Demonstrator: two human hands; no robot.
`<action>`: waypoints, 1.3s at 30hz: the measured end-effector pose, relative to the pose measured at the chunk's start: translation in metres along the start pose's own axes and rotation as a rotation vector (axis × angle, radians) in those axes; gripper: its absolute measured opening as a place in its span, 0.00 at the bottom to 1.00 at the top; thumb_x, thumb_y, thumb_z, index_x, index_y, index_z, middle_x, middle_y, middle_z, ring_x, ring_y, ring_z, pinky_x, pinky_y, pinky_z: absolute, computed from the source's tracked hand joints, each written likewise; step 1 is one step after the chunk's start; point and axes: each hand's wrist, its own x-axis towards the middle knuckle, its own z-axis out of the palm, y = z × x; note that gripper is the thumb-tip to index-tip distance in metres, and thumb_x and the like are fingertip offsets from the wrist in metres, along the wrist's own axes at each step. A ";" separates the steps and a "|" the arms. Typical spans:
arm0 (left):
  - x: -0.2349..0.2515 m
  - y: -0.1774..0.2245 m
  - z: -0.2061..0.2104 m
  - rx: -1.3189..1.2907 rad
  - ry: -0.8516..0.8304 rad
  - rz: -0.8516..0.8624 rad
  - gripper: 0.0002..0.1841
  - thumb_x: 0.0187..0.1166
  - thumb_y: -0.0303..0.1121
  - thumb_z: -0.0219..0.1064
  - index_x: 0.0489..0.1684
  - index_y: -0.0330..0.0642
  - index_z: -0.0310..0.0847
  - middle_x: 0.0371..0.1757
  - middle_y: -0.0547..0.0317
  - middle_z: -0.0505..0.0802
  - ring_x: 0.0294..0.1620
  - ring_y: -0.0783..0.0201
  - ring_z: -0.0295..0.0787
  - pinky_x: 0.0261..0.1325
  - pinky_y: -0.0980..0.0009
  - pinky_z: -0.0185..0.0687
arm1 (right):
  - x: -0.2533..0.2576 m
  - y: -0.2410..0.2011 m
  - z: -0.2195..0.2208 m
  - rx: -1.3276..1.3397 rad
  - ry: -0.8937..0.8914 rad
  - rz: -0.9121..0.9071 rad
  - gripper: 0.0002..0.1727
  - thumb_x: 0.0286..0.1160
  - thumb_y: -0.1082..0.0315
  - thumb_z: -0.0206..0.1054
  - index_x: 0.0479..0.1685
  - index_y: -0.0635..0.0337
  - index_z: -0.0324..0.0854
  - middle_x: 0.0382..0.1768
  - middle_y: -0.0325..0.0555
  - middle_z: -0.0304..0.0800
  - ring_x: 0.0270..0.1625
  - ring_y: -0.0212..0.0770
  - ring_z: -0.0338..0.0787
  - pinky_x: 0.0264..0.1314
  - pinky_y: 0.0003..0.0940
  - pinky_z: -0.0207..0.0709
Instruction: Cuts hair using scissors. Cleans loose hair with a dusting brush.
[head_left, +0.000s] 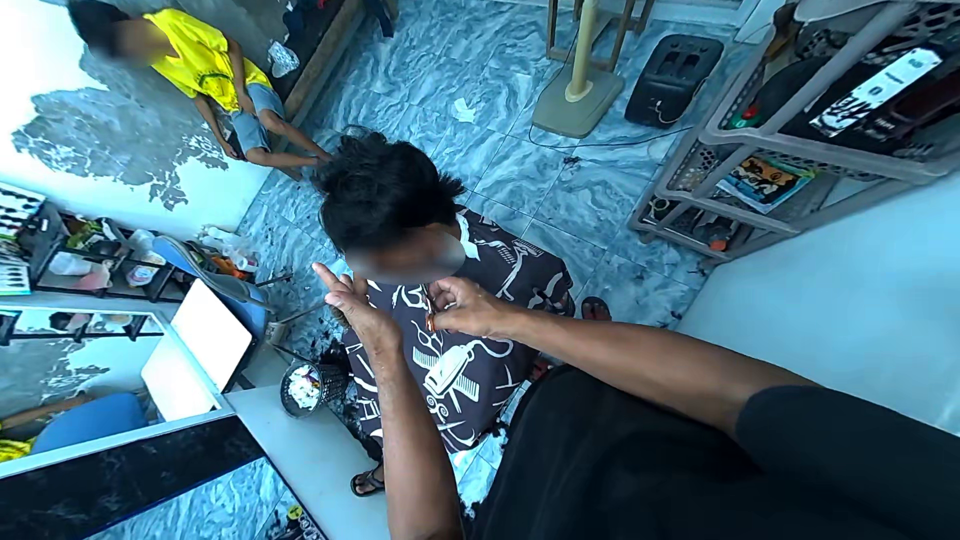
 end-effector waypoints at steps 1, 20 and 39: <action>0.000 0.000 0.000 -0.001 0.002 0.001 0.52 0.77 0.78 0.19 0.98 0.53 0.22 0.94 0.53 0.63 0.90 0.58 0.63 0.88 0.54 0.58 | 0.001 -0.001 0.001 0.004 -0.001 -0.009 0.20 0.69 0.72 0.74 0.60 0.62 0.76 0.41 0.50 0.90 0.36 0.39 0.89 0.37 0.34 0.83; 0.001 0.002 0.001 -0.004 -0.008 0.005 0.51 0.77 0.77 0.18 0.98 0.54 0.19 0.95 0.55 0.61 0.91 0.59 0.62 0.89 0.55 0.58 | -0.002 0.001 -0.002 -0.007 0.002 0.022 0.21 0.68 0.71 0.75 0.60 0.61 0.77 0.43 0.50 0.91 0.37 0.39 0.91 0.38 0.34 0.85; 0.000 0.003 -0.002 -0.005 -0.005 -0.007 0.51 0.76 0.79 0.19 0.98 0.56 0.19 0.95 0.55 0.61 0.90 0.58 0.63 0.88 0.54 0.59 | 0.000 -0.001 0.000 0.035 -0.014 0.009 0.20 0.69 0.73 0.74 0.59 0.61 0.76 0.44 0.52 0.92 0.39 0.43 0.93 0.38 0.37 0.87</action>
